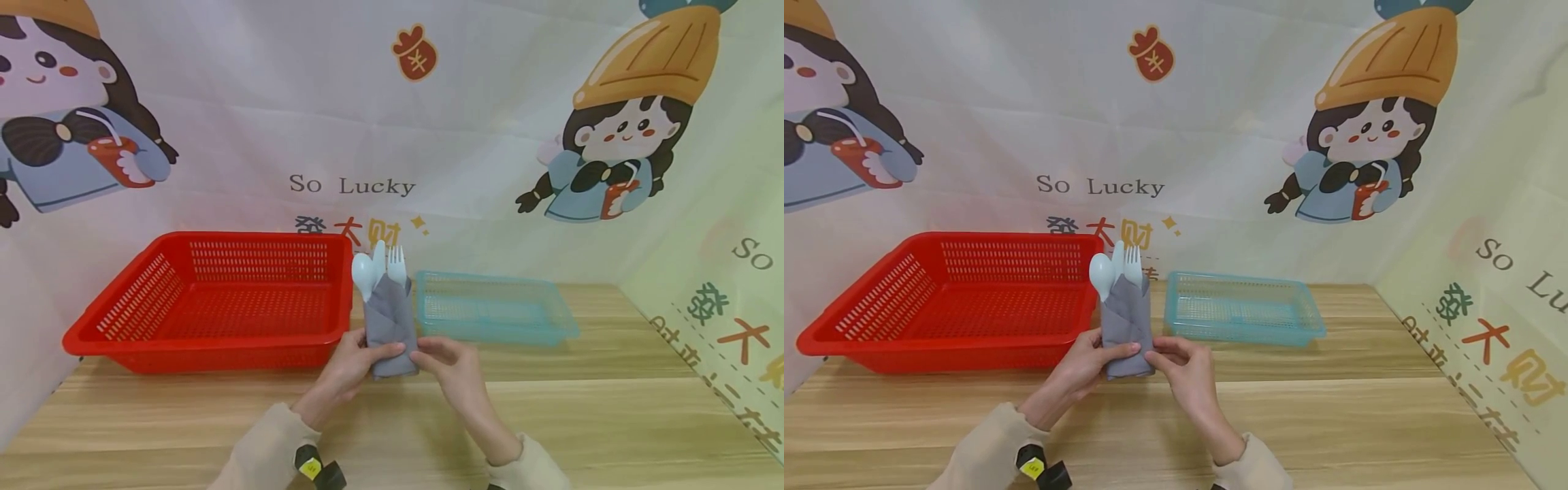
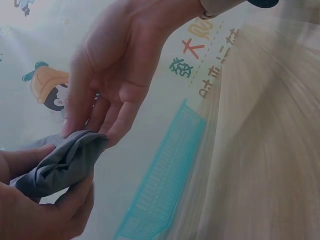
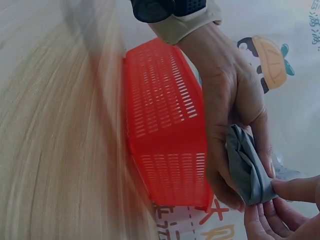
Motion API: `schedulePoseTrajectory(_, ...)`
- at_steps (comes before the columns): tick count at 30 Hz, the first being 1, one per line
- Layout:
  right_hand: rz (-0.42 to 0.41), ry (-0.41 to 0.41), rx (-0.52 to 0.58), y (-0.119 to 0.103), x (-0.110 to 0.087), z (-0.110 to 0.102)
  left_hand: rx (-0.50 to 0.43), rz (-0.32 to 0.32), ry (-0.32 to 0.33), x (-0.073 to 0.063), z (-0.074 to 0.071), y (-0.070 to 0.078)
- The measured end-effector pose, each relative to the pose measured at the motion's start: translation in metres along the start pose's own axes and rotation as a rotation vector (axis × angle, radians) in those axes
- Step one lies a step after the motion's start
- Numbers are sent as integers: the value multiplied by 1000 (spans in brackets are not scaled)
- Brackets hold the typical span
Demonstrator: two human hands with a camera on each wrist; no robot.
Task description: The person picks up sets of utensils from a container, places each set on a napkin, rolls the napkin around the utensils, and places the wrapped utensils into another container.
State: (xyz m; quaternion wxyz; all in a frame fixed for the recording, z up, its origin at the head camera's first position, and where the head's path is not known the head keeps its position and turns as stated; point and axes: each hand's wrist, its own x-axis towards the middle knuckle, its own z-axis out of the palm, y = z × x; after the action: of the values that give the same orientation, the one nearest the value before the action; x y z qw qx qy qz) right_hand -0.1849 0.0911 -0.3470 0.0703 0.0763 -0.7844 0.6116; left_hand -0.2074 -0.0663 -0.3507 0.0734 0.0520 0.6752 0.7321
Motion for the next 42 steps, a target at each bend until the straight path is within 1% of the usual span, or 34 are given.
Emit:
schedulePoseTrajectory(4,9,-4,19,0,0,0,28,-12,-11,1,-1,1)
schedulePoseTrajectory(8,9,-6,30,0,-1,0,51,-11,3,1,-2,2)
schedulePoseTrajectory(14,10,-31,6,-2,1,0,34,9,23,0,-2,3)
schedulePoseTrajectory(15,18,-46,8,-2,2,0,35,10,28,0,-2,4)
schedulePoseTrajectory(17,37,-100,27,-3,3,0,40,12,41,0,-3,4)
schedulePoseTrajectory(20,67,-210,80,-2,2,0,44,10,52,0,-4,4)
schedulePoseTrajectory(23,73,-318,114,0,2,0,51,8,53,0,-4,3)
schedulePoseTrajectory(25,73,-362,124,2,2,1,56,4,52,1,-5,3)
schedulePoseTrajectory(27,74,-387,136,5,2,1,62,5,48,1,-4,3)
schedulePoseTrajectory(29,80,-392,174,7,2,3,59,0,53,1,-4,3)
schedulePoseTrajectory(32,124,-405,268,11,3,6,62,0,55,1,-2,4)
schedulePoseTrajectory(35,200,-439,418,14,3,12,44,-6,46,0,0,5)
schedulePoseTrajectory(37,236,-463,505,17,3,15,34,-10,37,0,2,6)
schedulePoseTrajectory(39,244,-472,553,18,3,17,21,-5,36,-1,4,8)
schedulePoseTrajectory(42,227,-470,556,18,3,19,21,4,48,-2,6,9)
